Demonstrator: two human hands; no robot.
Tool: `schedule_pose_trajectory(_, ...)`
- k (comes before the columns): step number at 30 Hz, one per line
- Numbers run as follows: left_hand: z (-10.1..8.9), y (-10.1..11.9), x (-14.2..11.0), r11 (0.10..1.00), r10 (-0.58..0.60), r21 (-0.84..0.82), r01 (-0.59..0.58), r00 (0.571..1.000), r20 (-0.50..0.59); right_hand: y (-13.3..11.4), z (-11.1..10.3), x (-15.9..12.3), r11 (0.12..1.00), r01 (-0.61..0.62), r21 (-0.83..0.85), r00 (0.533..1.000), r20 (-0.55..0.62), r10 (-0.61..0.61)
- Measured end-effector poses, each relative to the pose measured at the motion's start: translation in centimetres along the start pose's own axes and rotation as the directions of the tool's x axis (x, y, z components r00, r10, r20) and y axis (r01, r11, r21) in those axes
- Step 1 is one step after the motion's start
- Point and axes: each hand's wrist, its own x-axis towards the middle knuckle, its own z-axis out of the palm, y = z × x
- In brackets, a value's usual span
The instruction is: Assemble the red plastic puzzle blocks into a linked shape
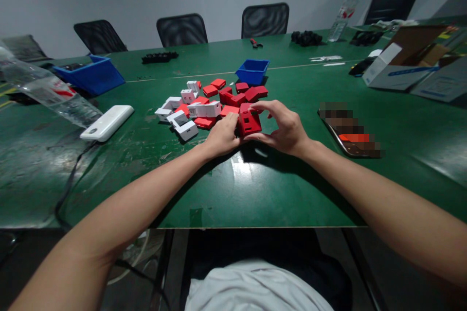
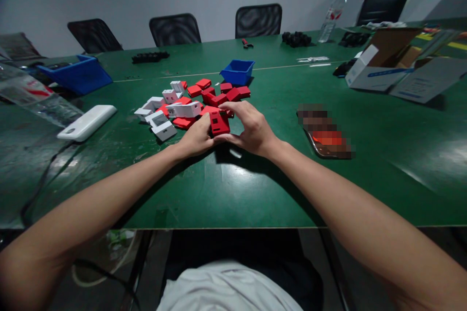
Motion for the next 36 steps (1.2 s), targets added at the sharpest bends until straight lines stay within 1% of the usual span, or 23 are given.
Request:
schedule_pose_trajectory(3, -0.2, 0.3, -0.1, 1.0, -0.02, -0.012, 0.021, 0.999, 0.041, 0.0, 0.1, 0.1, 0.999, -0.035, -0.028, 0.999, -0.004, 0.035)
schedule_pose_trajectory(8, -0.3, 0.4, -0.2, 0.986, 0.009, -0.168, -0.008, 1.0, 0.007, 0.2, 0.2, 0.1, 0.988, -0.155, -0.028, 0.988, -0.014, 0.155)
schedule_pose_trajectory(11, -0.3, 0.1, -0.2, 0.977, 0.013, -0.212, -0.007, 1.0, 0.027, 0.4, 0.2, 0.0, 0.978, -0.208, -0.015, 0.978, 0.012, 0.208)
schedule_pose_trajectory(14, -0.3, -0.1, -0.1, 0.97, 0.012, -0.243, -0.002, 0.999, 0.04, 0.6, 0.2, 0.0, 0.972, -0.233, -0.001, 0.972, 0.043, 0.233)
schedule_pose_trajectory(17, -0.3, -0.2, 0.1, 0.935, 0.01, -0.355, -0.01, 1.0, -0.004, 1.0, 0.1, -0.1, 0.973, -0.231, 0.021, 0.971, 0.076, 0.228)
schedule_pose_trajectory(18, -0.3, -0.2, 0.3, 0.911, -0.02, -0.411, 0.012, 1.0, -0.015, 1.2, 0.1, -0.2, 0.973, -0.23, 0.03, 0.969, 0.094, 0.226)
schedule_pose_trajectory(20, -0.2, -0.2, 0.5, 0.853, -0.119, -0.514, 0.093, 0.993, -0.017, 1.7, 0.0, -0.3, 0.965, -0.259, 0.047, 0.956, 0.153, 0.249)
schedule_pose_trajectory(23, -0.4, -0.1, 0.9, 0.766, -0.268, -0.615, 0.186, 0.962, -0.043, 2.0, 0.0, -0.6, 0.944, -0.327, 0.042, 0.918, 0.25, 0.307)
schedule_pose_trajectory(26, -0.6, 0.2, 1.2, 0.682, -0.369, -0.687, 0.249, 0.929, -0.03, 1.9, 0.3, -0.7, 0.934, -0.355, 0.047, 0.903, 0.274, 0.33)
schedule_pose_trajectory(28, -0.6, 0.3, 1.2, 0.627, -0.401, -0.726, 0.282, 0.916, 0.01, 1.7, 0.6, -0.6, 0.891, -0.435, 0.129, 0.878, 0.279, 0.388)
schedule_pose_trajectory(30, -0.6, 0.5, 1.1, 0.596, -0.393, -0.752, 0.282, 0.919, 0.033, 1.7, 1.0, -0.5, 0.783, -0.56, 0.27, 0.819, 0.321, 0.475)
schedule_pose_trajectory(32, -0.6, 0.6, 1.0, 0.611, -0.359, -0.749, 0.255, 0.933, 0.024, 1.8, 1.2, -0.3, 0.646, -0.655, 0.392, 0.754, 0.388, 0.53)
schedule_pose_trajectory(33, -0.5, 0.7, 0.9, 0.633, -0.339, -0.736, 0.239, 0.941, 0.014, 1.8, 1.2, -0.3, 0.594, -0.682, 0.428, 0.731, 0.414, 0.542)
schedule_pose_trajectory(34, -0.5, 0.7, 0.9, 0.656, -0.322, -0.721, 0.224, 0.947, 0.002, 1.8, 1.1, -0.2, 0.559, -0.697, 0.449, 0.717, 0.432, 0.547)
schedule_pose_trajectory(36, -0.5, 0.8, 0.8, 0.688, -0.292, -0.697, 0.203, 0.956, -0.01, 1.8, 1.0, -0.1, 0.529, -0.708, 0.469, 0.706, 0.445, 0.551)
